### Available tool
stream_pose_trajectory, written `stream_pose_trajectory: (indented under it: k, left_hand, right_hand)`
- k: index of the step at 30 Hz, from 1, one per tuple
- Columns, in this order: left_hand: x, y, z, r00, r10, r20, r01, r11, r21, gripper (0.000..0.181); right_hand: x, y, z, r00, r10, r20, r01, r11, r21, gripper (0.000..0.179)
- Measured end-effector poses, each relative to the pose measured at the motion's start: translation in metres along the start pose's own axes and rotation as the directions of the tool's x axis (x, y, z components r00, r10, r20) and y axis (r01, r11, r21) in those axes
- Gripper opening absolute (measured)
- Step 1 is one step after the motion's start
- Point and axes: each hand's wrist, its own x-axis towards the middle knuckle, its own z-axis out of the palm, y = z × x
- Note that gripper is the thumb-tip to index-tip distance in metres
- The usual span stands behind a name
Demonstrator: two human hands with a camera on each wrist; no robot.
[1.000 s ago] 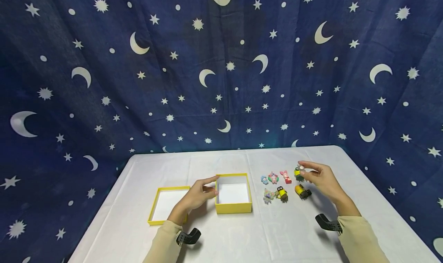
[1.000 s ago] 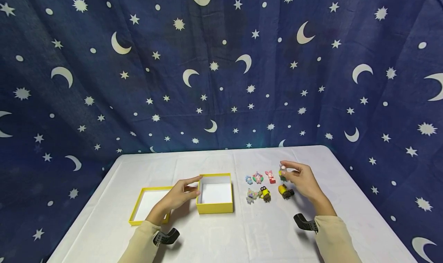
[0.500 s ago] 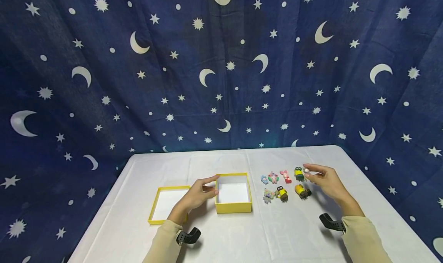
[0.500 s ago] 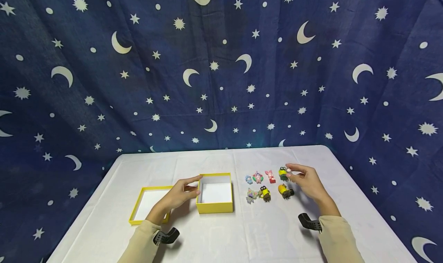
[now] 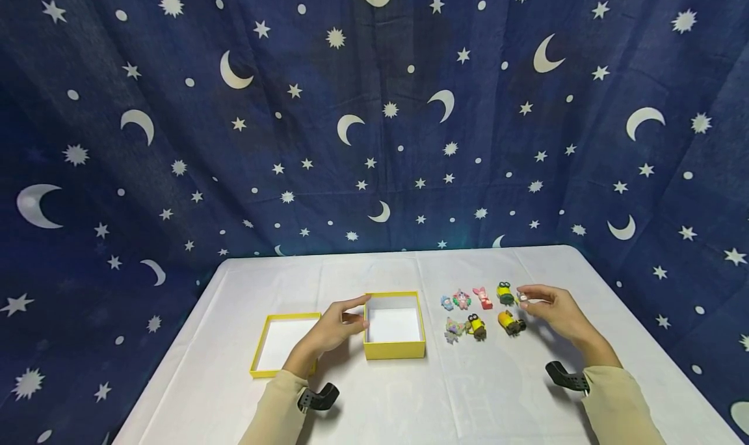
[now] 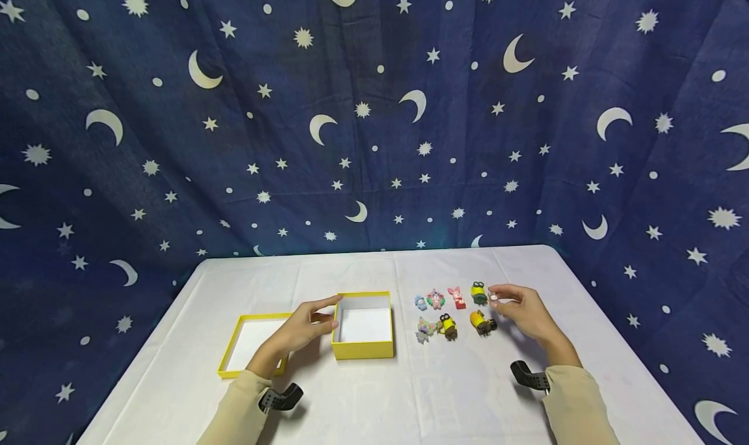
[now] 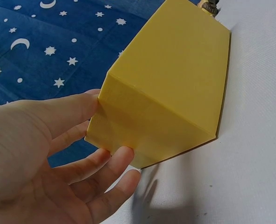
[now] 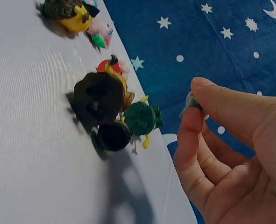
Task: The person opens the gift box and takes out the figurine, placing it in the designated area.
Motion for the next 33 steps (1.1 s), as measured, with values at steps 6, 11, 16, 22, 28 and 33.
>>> stream_pose_trajectory:
  k: [6, 11, 16, 22, 28, 33]
  left_hand:
    - [0.000, 0.000, 0.000, 1.000, -0.001, 0.002, 0.001, 1.000, -0.001, 0.056]
    - [-0.001, 0.000, -0.001, 1.000, -0.002, 0.005, 0.002, 1.000, 0.009, 0.056]
    - [0.000, 0.000, -0.001, 1.000, -0.006, 0.009, 0.006, 1.000, 0.011, 0.056]
    - [0.000, -0.001, -0.001, 1.000, -0.001, 0.011, 0.001, 1.000, 0.012, 0.056]
    - [0.000, 0.001, -0.001, 1.000, 0.003, 0.007, -0.003, 1.000, 0.019, 0.056]
    - [-0.001, 0.001, -0.001, 1.000, -0.001, 0.004, 0.001, 1.000, 0.023, 0.056]
  right_hand:
    - [-0.002, 0.006, -0.002, 0.996, 0.072, 0.048, -0.072, 0.997, -0.012, 0.049]
    - [-0.003, 0.011, -0.004, 0.993, 0.080, 0.091, -0.079, 0.997, -0.010, 0.050]
    - [-0.004, 0.017, -0.006, 0.987, 0.110, 0.120, -0.107, 0.994, -0.038, 0.051]
    - [-0.004, 0.024, -0.009, 0.978, 0.148, 0.149, -0.137, 0.987, -0.082, 0.051]
    - [-0.007, 0.029, -0.012, 0.975, 0.145, 0.170, -0.136, 0.989, -0.065, 0.050]
    - [-0.009, 0.030, -0.014, 0.973, 0.152, 0.176, -0.138, 0.986, -0.089, 0.049]
